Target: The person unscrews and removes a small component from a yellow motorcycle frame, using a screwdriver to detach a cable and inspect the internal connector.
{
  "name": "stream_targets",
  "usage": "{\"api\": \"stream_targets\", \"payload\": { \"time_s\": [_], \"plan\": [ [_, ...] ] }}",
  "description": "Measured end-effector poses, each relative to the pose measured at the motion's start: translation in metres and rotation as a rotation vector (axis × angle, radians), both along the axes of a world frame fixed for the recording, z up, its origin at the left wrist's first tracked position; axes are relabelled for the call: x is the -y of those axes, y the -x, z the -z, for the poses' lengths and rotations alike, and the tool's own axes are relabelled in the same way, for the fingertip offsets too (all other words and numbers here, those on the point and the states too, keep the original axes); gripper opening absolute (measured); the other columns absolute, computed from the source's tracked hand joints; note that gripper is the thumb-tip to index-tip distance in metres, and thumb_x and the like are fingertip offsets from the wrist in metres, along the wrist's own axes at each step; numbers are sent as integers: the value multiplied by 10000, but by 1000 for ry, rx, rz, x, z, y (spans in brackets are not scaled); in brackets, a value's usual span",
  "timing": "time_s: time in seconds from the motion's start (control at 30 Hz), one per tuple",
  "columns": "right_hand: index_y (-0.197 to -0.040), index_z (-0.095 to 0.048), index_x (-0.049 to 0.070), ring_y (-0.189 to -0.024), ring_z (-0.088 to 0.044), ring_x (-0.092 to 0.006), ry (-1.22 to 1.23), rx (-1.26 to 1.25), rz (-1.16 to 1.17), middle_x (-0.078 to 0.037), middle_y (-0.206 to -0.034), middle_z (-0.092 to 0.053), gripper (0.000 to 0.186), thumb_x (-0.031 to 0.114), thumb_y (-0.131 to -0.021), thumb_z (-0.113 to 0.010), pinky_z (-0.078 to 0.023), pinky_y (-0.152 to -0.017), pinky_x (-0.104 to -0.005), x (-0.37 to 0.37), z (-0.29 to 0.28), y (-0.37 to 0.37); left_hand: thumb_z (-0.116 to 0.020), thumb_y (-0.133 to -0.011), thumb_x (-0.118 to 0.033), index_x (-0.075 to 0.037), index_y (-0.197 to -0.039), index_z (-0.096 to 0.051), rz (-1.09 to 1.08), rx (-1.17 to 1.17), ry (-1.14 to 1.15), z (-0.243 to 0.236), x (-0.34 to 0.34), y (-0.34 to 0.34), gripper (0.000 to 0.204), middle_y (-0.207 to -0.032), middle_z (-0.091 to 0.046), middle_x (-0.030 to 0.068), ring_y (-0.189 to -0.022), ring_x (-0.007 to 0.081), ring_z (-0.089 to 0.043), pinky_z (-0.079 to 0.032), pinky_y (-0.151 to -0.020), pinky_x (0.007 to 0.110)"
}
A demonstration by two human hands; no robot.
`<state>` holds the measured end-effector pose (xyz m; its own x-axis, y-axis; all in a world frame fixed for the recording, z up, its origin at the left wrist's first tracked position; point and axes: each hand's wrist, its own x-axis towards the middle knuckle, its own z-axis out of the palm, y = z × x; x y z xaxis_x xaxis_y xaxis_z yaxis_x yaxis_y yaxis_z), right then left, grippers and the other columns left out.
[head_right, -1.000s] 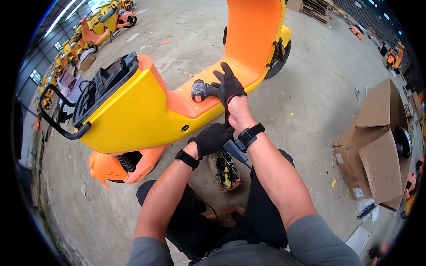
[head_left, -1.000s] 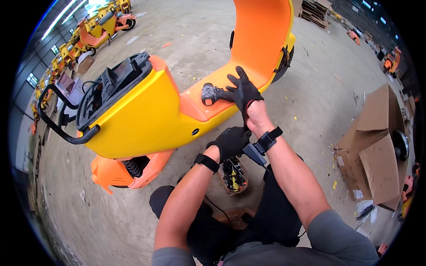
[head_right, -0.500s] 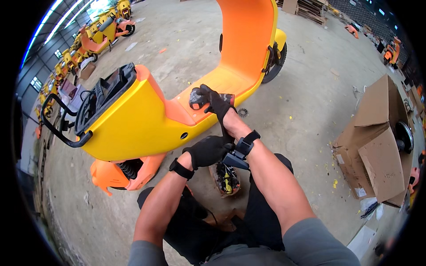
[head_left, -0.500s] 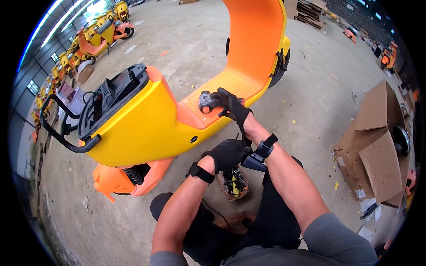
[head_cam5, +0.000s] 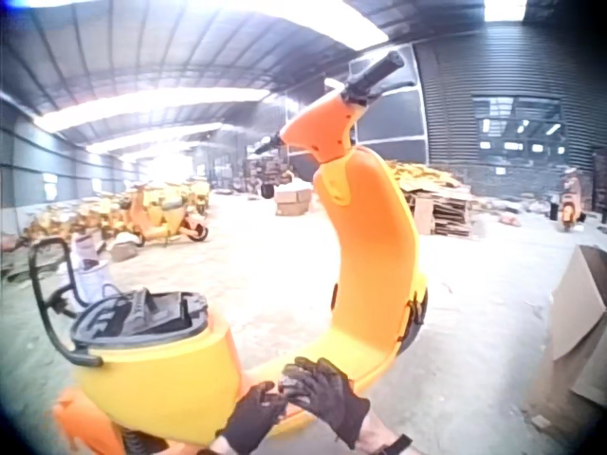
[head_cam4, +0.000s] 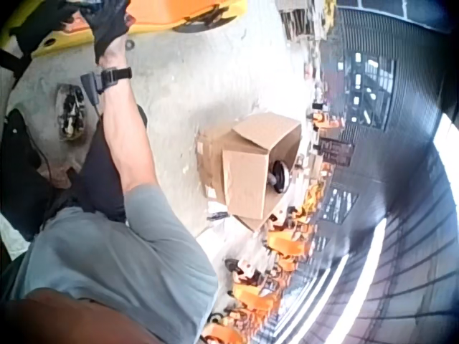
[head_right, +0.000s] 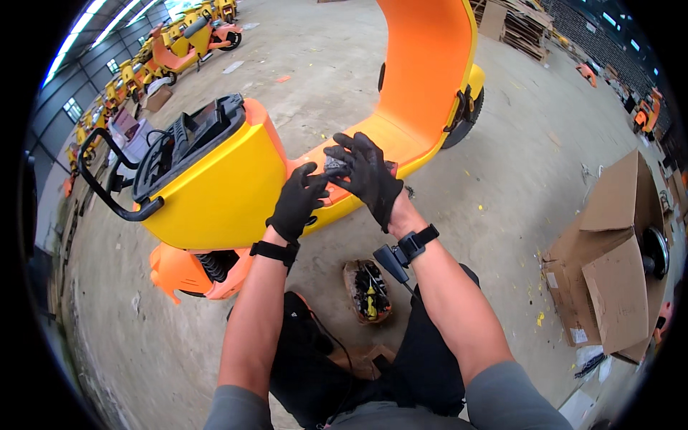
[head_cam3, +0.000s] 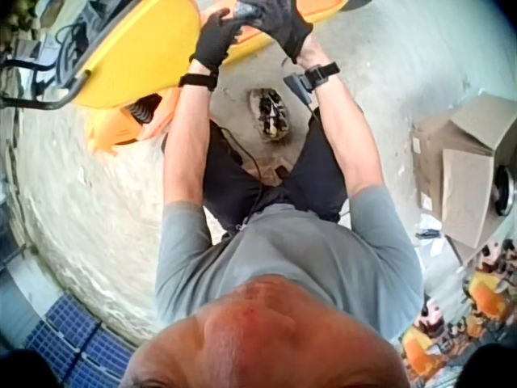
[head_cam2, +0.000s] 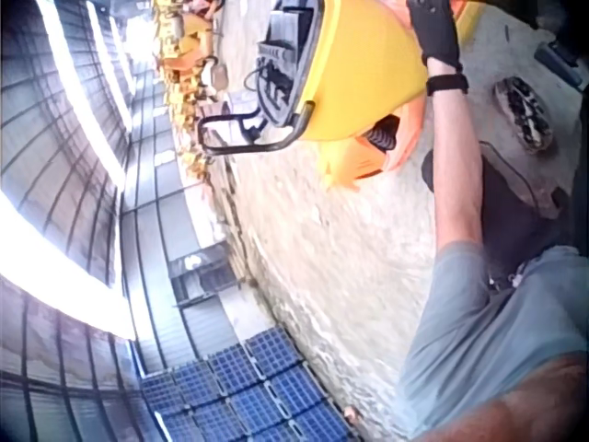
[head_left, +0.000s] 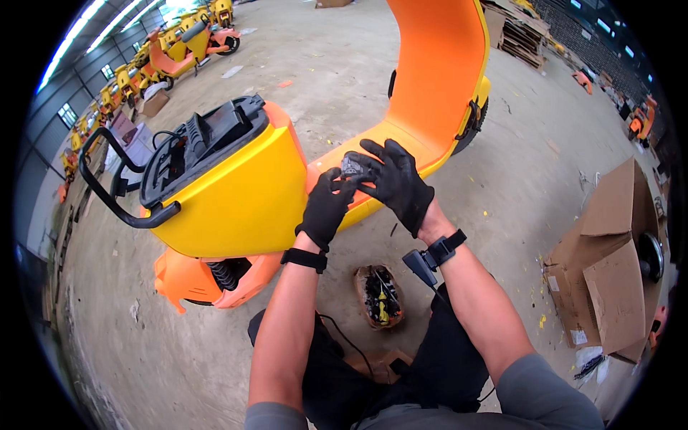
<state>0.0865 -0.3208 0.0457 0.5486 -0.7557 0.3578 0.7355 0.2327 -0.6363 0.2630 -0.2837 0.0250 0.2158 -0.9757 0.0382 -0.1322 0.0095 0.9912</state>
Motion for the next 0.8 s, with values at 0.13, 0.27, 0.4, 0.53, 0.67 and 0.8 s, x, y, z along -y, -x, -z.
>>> {"api": "stream_targets", "payload": {
  "time_s": [0.13,0.27,0.4,0.53,0.67,0.8],
  "plan": [
    [-1551,-248,114,-1463,-344,-287,63,-81,-105,-162,-1614,-271,495,237,-1084,-354,-356,-1175,-400,-11,-9,-1,-613,-957,-173,19,-1040,-698,136,103,140,-1,-4,-2,226,-916,-719,104,-817,154,-681,-531,-752,290],
    [-1570,-208,140,-1448,-368,-288,724,-640,130,-119,-1609,-288,550,208,-1065,-416,-383,-1160,-394,-1,-4,0,-592,-941,-168,-15,-885,-702,-28,131,-42,6,-1,-8,197,-774,-714,95,-745,211,-684,-522,-684,340],
    [-1564,-234,150,-1415,-406,-276,294,-418,-65,-148,-1587,-308,571,162,-1046,-474,-375,-1159,-391,4,16,-19,-616,-955,-188,8,-899,-646,-197,444,146,17,-1,-15,206,-779,-682,111,-694,194,-654,-525,-664,344],
    [-1511,-344,72,-1364,-432,-253,235,-658,349,-176,-1518,-384,539,168,-1014,-527,-382,-1117,-357,27,44,-19,-675,-925,-178,12,-1014,-603,-330,336,290,-11,-7,32,222,-882,-671,140,-777,243,-664,-520,-703,356],
    [-1412,-509,79,-1403,-388,-272,325,-607,402,-162,-1529,-390,469,123,-949,-570,-333,-1147,-363,3,25,-3,-694,-890,-225,-77,-1092,-620,34,551,566,-50,-40,71,261,-1051,-625,165,-900,349,-638,-516,-739,432],
    [-1310,-595,95,-1428,-369,-335,1021,-1127,707,-181,-1532,-401,446,206,-880,-646,-335,-1148,-407,8,40,21,-697,-839,-158,-88,-1072,-653,81,799,521,-52,-47,84,247,-1034,-617,157,-888,367,-627,-517,-754,463]
  ]
}}
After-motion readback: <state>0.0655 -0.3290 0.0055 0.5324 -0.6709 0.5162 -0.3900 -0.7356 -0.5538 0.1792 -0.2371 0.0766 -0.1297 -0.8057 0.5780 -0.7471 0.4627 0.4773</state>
